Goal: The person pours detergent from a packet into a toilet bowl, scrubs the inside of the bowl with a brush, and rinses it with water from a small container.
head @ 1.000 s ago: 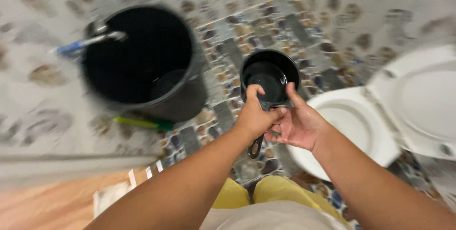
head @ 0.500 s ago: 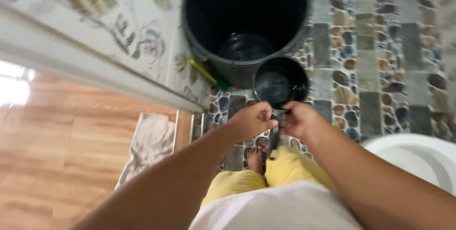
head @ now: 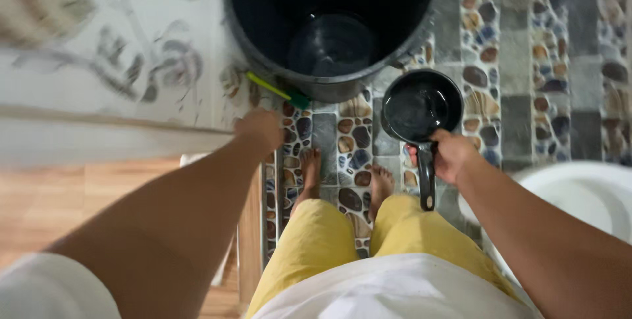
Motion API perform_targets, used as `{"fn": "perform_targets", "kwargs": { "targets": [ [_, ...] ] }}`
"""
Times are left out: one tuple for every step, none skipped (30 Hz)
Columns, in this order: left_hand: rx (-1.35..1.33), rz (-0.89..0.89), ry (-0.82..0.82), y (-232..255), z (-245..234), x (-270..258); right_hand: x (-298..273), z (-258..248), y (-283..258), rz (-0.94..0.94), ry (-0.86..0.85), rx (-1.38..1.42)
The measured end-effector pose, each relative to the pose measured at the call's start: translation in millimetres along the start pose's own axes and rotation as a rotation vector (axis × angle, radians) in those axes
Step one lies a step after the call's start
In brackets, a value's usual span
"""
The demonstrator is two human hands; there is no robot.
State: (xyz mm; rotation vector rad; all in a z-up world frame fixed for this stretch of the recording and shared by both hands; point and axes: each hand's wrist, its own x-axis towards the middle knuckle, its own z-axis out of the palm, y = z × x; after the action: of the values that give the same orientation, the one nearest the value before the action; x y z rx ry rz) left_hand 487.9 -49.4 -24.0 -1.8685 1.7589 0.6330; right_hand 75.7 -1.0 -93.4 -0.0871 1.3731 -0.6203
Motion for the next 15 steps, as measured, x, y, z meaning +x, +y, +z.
{"fn": "perform_targets", "kwargs": {
  "targets": [
    [0.018, 0.034, -0.01, -5, -3, 10, 4, 1, 3, 0.022, 0.013, -0.008],
    [0.127, 0.063, -0.044, -13, -7, 22, 6, 2, 7, 0.044, 0.028, -0.005],
    [0.237, 0.092, -0.073, -19, -11, 35, 5, 1, 12, 0.044, 0.056, 0.035],
    [0.265, 0.124, -0.081, -26, -11, 47, 5, 2, 18, 0.016, 0.094, 0.018],
    [0.312, 0.162, -0.048, -32, -10, 60, 5, 5, 26, -0.01, 0.133, 0.0],
    [0.358, 0.19, -0.015, -42, -11, 72, 6, 12, 34, -0.003, 0.145, 0.034],
    [0.385, 0.214, -0.023, -51, -11, 83, 5, 18, 42, -0.027, 0.145, 0.116],
    [0.413, 0.246, -0.066, -57, -11, 94, 7, 26, 51, -0.052, 0.142, 0.2],
    [0.442, 0.277, -0.109, -60, -10, 104, 9, 34, 59, -0.048, 0.151, 0.236],
    [0.466, 0.309, -0.155, -62, -8, 114, 10, 39, 66, -0.05, 0.201, 0.22],
    [0.492, 0.34, -0.201, -63, -6, 123, 11, 46, 75, -0.05, 0.251, 0.204],
    [0.51, 0.374, -0.249, -62, 0, 131, 14, 54, 86, -0.044, 0.269, 0.23],
    [0.53, 0.397, -0.258, -64, 2, 138, 17, 63, 98, -0.072, 0.227, 0.29],
    [0.569, 0.381, -0.254, -68, 4, 148, 19, 67, 106, -0.105, 0.188, 0.342],
    [0.607, 0.365, -0.249, -70, 6, 156, 19, 73, 114, -0.104, 0.21, 0.361]
  ]
}}
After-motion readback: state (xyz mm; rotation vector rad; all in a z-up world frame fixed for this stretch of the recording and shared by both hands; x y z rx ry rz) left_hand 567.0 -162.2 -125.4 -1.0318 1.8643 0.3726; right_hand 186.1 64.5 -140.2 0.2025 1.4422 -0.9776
